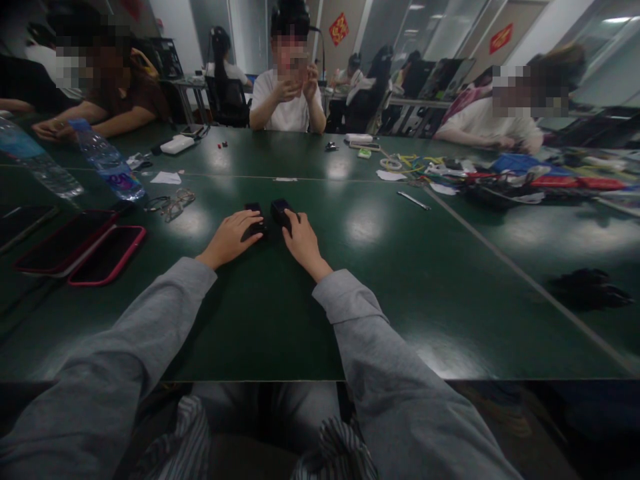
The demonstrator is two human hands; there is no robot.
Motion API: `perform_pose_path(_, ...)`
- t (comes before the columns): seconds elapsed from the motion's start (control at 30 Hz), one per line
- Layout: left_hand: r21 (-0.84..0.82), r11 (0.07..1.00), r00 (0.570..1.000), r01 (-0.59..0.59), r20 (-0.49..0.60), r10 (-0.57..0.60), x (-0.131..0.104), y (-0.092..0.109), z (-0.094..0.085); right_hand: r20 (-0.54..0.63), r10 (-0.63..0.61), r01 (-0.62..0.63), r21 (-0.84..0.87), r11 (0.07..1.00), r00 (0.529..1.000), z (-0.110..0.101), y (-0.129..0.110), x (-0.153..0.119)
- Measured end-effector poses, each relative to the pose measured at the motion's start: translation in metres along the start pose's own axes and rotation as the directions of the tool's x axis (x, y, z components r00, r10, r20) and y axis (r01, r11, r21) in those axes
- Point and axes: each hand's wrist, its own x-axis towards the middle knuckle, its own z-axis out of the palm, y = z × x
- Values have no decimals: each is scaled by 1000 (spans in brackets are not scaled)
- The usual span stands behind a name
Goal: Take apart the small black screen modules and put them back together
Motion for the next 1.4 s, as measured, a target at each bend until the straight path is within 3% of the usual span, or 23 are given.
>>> perform_pose_path(0.6,15,1000,1000,6,11,-6,1,0,-3,16,-8,8,-18,1000,1000,-3,-4,-1)
perform_pose_path(0.93,20,999,998,30,-51,-29,1,-2,-7,24,-10,11,-21,1000,1000,-3,-6,-2)
perform_pose_path(1.2,-5,992,983,129,-135,-128,0,-14,-7,25,-5,5,-18,1000,1000,-2,-4,-2)
perform_pose_path(1.4,-26,991,980,133,-144,-135,-2,-19,-5,27,-13,14,-14,1000,1000,-5,-7,-2)
